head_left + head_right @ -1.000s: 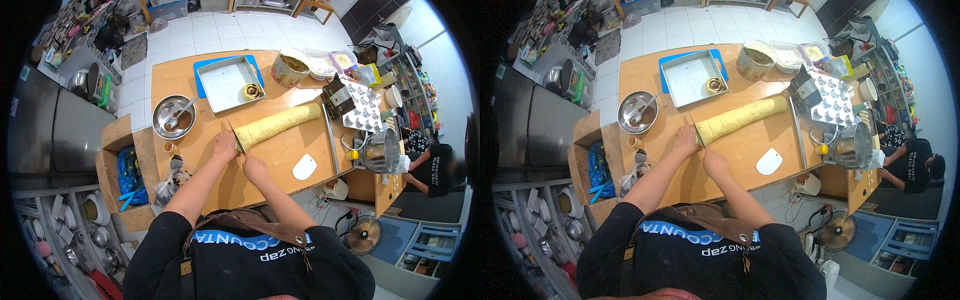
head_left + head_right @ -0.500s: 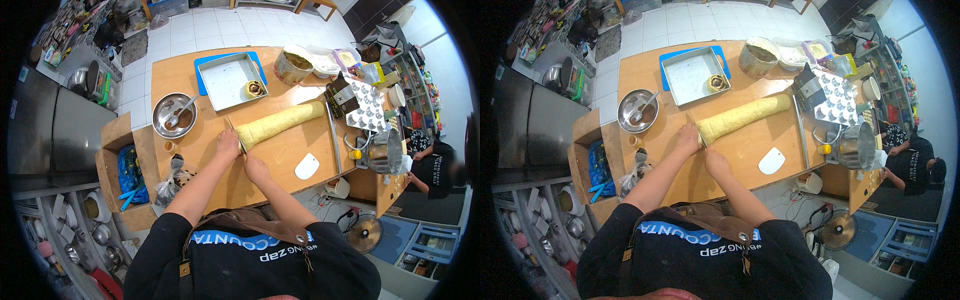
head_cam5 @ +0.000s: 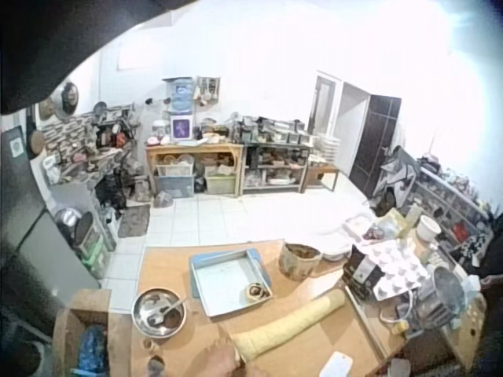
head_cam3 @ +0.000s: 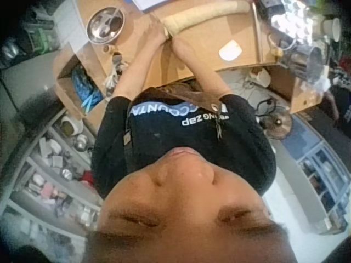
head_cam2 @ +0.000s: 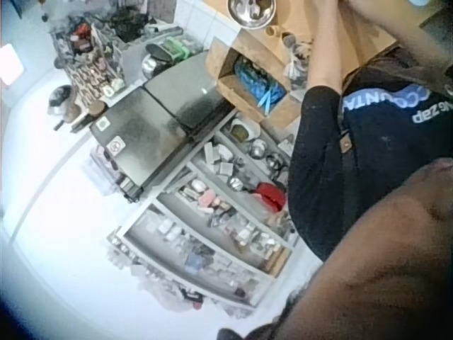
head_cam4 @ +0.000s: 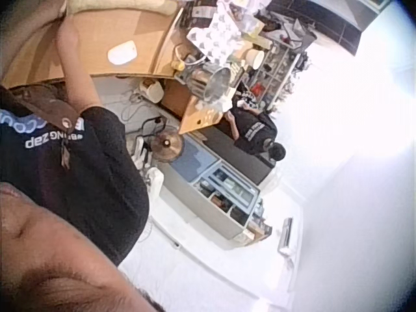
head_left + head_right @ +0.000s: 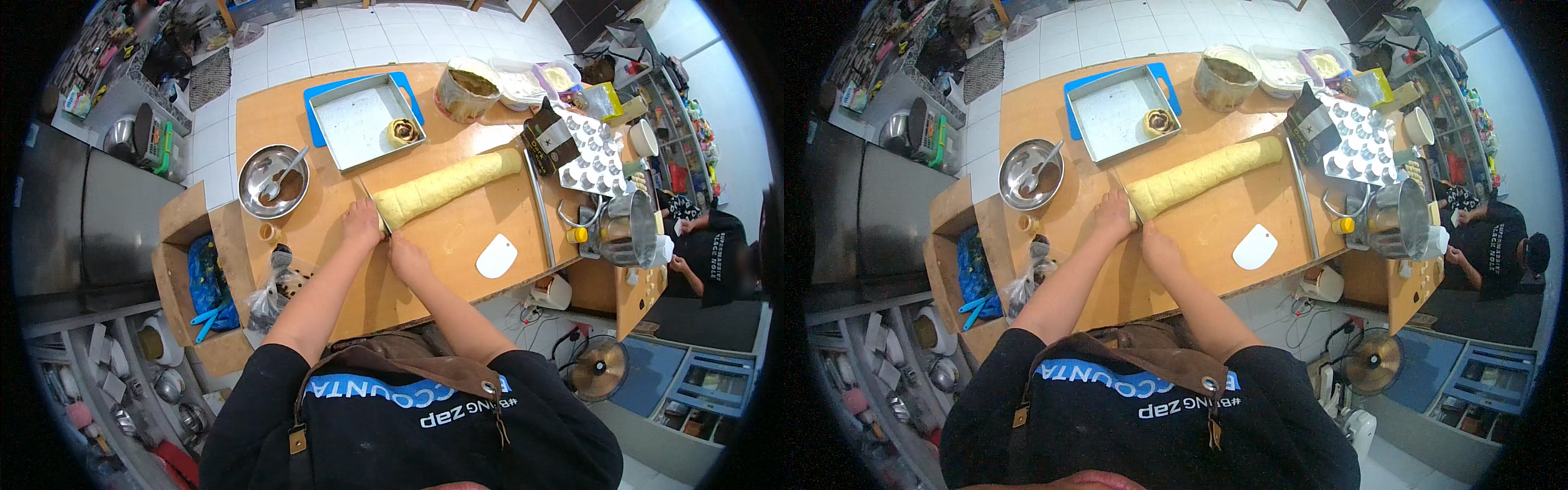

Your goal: The person rolls a sheet of dough into a long cylinder by hand, cuts the cylinder into individual slices using a knife, and places the slices into a square metal baking pan.

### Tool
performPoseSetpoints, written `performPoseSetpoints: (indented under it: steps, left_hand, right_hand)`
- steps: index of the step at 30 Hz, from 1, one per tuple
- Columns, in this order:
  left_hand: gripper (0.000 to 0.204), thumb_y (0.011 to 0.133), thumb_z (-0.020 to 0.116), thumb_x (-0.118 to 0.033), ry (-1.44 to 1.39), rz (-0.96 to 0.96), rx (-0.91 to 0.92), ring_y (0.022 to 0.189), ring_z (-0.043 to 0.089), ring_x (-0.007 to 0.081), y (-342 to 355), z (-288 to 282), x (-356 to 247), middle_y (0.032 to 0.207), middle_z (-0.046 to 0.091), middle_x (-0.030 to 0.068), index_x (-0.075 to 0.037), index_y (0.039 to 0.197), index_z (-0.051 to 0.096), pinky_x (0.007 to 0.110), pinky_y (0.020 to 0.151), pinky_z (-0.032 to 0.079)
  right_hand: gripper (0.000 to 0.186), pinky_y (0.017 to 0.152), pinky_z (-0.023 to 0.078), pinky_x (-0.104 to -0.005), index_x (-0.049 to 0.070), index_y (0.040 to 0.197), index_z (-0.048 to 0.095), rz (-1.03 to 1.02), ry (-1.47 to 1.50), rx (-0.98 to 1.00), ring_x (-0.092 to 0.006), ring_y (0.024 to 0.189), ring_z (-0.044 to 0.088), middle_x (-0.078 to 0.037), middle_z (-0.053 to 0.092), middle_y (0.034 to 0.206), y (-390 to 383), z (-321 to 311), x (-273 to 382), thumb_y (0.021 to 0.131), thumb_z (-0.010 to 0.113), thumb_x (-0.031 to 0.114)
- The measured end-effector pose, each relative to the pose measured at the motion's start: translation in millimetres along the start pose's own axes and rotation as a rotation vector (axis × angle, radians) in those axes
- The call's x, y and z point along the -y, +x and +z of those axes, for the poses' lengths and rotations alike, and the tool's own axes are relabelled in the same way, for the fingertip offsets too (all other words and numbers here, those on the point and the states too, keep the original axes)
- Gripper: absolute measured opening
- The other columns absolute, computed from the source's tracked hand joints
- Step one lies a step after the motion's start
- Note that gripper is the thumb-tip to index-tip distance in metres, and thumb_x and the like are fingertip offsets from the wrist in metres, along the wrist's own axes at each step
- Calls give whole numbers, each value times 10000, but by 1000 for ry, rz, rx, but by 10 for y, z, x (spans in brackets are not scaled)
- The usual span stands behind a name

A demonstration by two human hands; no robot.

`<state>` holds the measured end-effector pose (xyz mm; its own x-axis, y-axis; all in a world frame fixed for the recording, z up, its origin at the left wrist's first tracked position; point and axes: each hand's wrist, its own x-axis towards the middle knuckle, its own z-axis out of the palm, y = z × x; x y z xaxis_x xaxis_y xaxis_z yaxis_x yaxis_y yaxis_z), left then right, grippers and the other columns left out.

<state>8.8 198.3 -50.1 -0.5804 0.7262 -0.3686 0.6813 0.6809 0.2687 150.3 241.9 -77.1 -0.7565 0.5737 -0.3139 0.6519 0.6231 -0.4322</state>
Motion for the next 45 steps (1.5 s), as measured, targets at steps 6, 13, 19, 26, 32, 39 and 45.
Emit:
performPoseSetpoints:
  steps: [6,13,19,26,32,39,45]
  left_hand:
    - [735,626,849,-261,-35,58,-92,1138,503,275,-18,109,107,1199,513,103,-31,1220,482,413,950,471]
    - [722,613,846,-247,-83,50,-140,1144,502,281,-33,95,68,1191,516,106,-32,1204,492,404,955,464]
    - [798,612,860,-294,-134,43,-103,1188,487,288,-80,134,199,1228,514,112,-44,1259,466,399,979,446]
    - [831,606,876,-287,-319,140,-249,1190,486,304,-178,149,237,1247,511,118,-48,1282,457,383,997,431]
    - [906,579,894,-305,-420,118,-281,1238,463,309,-205,289,373,1296,492,133,-54,1318,433,411,1041,391]
    - [1188,535,902,-449,-39,76,-352,1371,347,293,-268,232,200,1457,377,141,-78,1456,250,456,1112,300]
    - [1155,557,887,-464,-31,37,-74,1272,454,282,-94,21,98,1367,471,108,-88,1454,265,455,1037,387]
  right_hand:
    - [141,729,514,-523,10,969,519,-28,34,-10,-427,809,646,-247,651,819,-103,-19,35,910,467,127]
    - [166,708,508,-524,28,1000,496,22,9,-17,-419,795,650,-248,656,821,89,-39,35,905,478,163]
    - [182,642,496,-536,41,989,457,-72,86,-97,-446,721,628,-258,635,753,-188,-381,90,916,490,204]
    - [174,589,488,-528,49,949,457,-33,9,-95,-436,654,614,-228,621,686,-591,-603,-158,906,504,212]
    - [203,612,476,-532,47,977,464,-28,160,-141,-438,677,613,-236,612,688,-687,-483,-189,919,515,235]
    - [164,537,490,-395,27,1004,507,33,530,-356,-244,566,619,-108,609,672,-941,25,-1084,935,525,174]
    - [184,679,458,-391,9,946,499,260,1128,-419,-202,748,556,-68,546,776,-939,128,-1066,950,493,193]
